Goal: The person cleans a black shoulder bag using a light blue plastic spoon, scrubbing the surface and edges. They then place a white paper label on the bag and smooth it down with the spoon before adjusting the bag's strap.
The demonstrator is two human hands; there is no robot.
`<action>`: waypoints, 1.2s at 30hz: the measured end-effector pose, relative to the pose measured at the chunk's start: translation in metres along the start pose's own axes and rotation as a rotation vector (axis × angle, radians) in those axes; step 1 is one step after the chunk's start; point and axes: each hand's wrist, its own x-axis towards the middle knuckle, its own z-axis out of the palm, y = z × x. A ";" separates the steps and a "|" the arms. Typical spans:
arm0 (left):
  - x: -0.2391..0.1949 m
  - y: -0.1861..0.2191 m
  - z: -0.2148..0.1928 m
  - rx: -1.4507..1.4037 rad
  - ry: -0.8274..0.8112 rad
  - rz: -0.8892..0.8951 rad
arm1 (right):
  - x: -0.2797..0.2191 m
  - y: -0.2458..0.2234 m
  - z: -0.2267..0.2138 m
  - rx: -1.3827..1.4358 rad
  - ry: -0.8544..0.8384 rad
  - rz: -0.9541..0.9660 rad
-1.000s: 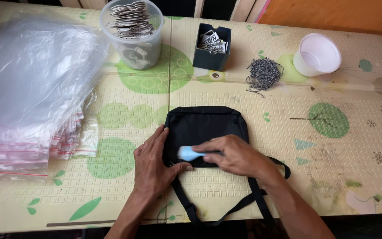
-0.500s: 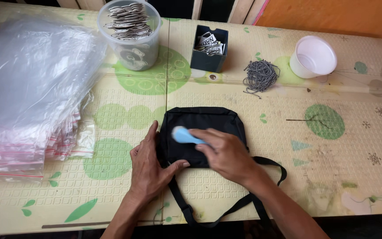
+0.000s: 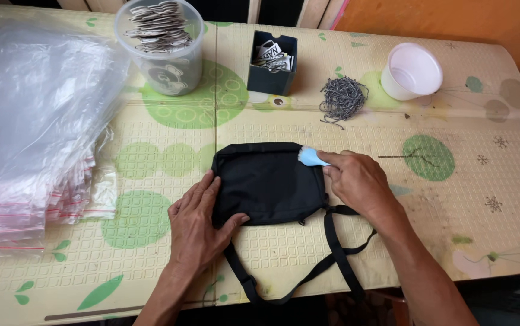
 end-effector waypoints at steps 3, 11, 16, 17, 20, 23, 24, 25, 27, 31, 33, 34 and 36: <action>0.000 0.000 0.001 -0.003 -0.011 -0.021 | -0.015 -0.022 -0.031 0.070 -0.274 0.139; 0.001 0.000 -0.002 -0.043 -0.038 -0.013 | -0.063 -0.030 -0.043 0.175 -0.436 0.259; 0.003 0.002 -0.004 -0.079 -0.059 -0.019 | -0.058 -0.083 0.018 0.327 -0.319 -0.105; 0.003 0.000 -0.002 -0.069 -0.062 -0.039 | -0.056 -0.099 0.023 0.326 -0.283 -0.188; 0.002 -0.002 -0.004 -0.091 -0.086 -0.072 | -0.055 -0.130 0.042 0.251 -0.190 -0.290; 0.002 -0.002 -0.006 -0.094 -0.134 -0.080 | -0.060 -0.130 0.034 0.191 -0.166 -0.303; 0.002 -0.002 -0.007 -0.061 -0.153 -0.073 | -0.062 -0.127 0.027 0.206 -0.193 -0.304; 0.002 -0.002 -0.006 -0.061 -0.155 -0.073 | -0.071 -0.111 0.019 0.207 -0.193 -0.303; 0.001 -0.001 -0.004 -0.083 -0.102 -0.050 | -0.088 -0.079 0.003 -0.019 -0.259 -0.042; 0.005 -0.001 -0.008 -0.087 -0.098 -0.022 | -0.125 -0.037 -0.041 -0.194 -0.188 0.255; 0.009 0.002 -0.019 -0.001 -0.225 0.026 | -0.141 -0.028 -0.056 -0.169 -0.030 0.497; 0.018 0.003 -0.024 -0.002 -0.226 0.032 | -0.144 -0.026 -0.054 -0.169 -0.026 0.503; 0.027 0.006 -0.035 0.125 -0.153 0.367 | -0.153 -0.023 -0.050 0.068 0.268 0.250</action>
